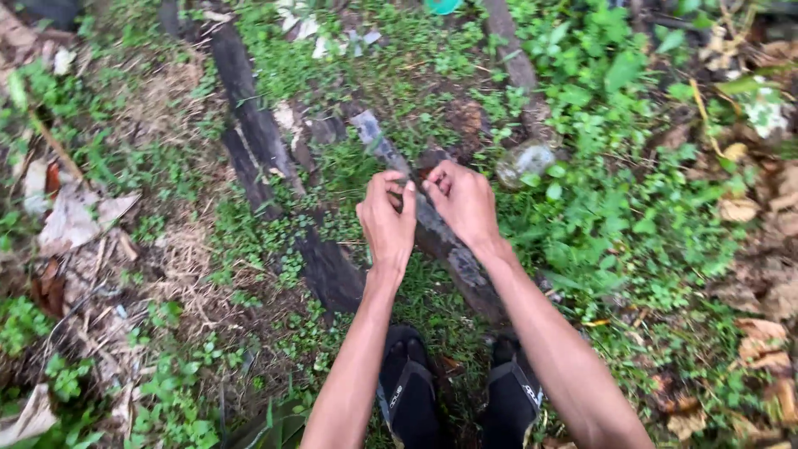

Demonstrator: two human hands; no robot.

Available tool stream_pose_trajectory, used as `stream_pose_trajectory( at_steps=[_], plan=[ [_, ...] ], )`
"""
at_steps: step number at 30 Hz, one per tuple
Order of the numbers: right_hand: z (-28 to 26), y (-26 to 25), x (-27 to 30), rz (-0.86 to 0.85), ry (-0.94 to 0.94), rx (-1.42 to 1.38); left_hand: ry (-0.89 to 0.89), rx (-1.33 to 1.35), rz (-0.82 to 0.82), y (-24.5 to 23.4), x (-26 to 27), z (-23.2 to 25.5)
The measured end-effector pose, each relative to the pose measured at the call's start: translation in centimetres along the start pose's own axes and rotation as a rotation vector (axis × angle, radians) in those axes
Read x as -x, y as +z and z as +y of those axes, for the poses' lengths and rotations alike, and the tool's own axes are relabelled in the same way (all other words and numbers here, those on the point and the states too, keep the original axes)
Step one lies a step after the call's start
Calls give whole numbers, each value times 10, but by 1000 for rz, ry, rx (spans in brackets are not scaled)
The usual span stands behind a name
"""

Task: Picking and cleaning small green leaves from plants on the ground in an outdoor setting.

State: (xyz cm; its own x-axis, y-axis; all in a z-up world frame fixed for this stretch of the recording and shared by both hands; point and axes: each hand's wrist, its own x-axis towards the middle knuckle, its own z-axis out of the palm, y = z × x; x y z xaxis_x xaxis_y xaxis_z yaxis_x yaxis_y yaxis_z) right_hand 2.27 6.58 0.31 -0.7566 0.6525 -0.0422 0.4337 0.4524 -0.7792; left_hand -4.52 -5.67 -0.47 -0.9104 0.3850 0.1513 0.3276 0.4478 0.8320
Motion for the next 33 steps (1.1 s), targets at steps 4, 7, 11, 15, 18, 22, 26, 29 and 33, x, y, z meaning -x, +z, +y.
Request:
stream_pose_trajectory(
  at_steps=[4, 7, 11, 15, 18, 22, 26, 29, 33],
  plan=[
    [41, -58, 16, 126, -16, 3, 165, 57, -163, 47, 20, 29],
    [58, -110, 35, 209, 106, 38, 238, 12, -373, 82, 41, 45],
    [96, -145, 70, 298, 107, 113, 412, -84, -550, 108, 65, 51],
    [132, -140, 98, 247, 178, 112, 405, -112, -632, 119, 77, 57],
    [134, -132, 109, 191, 95, 206, 355, -142, -669, 127, 81, 54],
    [154, -111, 106, 165, 36, 344, 342, -112, -676, 141, 86, 35],
    [150, -103, 97, 162, 53, 347, 307, -84, -614, 138, 83, 40],
    [171, -88, 97, 174, 122, 236, 284, -85, -590, 140, 81, 33],
    [176, -75, 94, 231, 172, 124, 268, 5, -533, 133, 76, 30]
  ],
)
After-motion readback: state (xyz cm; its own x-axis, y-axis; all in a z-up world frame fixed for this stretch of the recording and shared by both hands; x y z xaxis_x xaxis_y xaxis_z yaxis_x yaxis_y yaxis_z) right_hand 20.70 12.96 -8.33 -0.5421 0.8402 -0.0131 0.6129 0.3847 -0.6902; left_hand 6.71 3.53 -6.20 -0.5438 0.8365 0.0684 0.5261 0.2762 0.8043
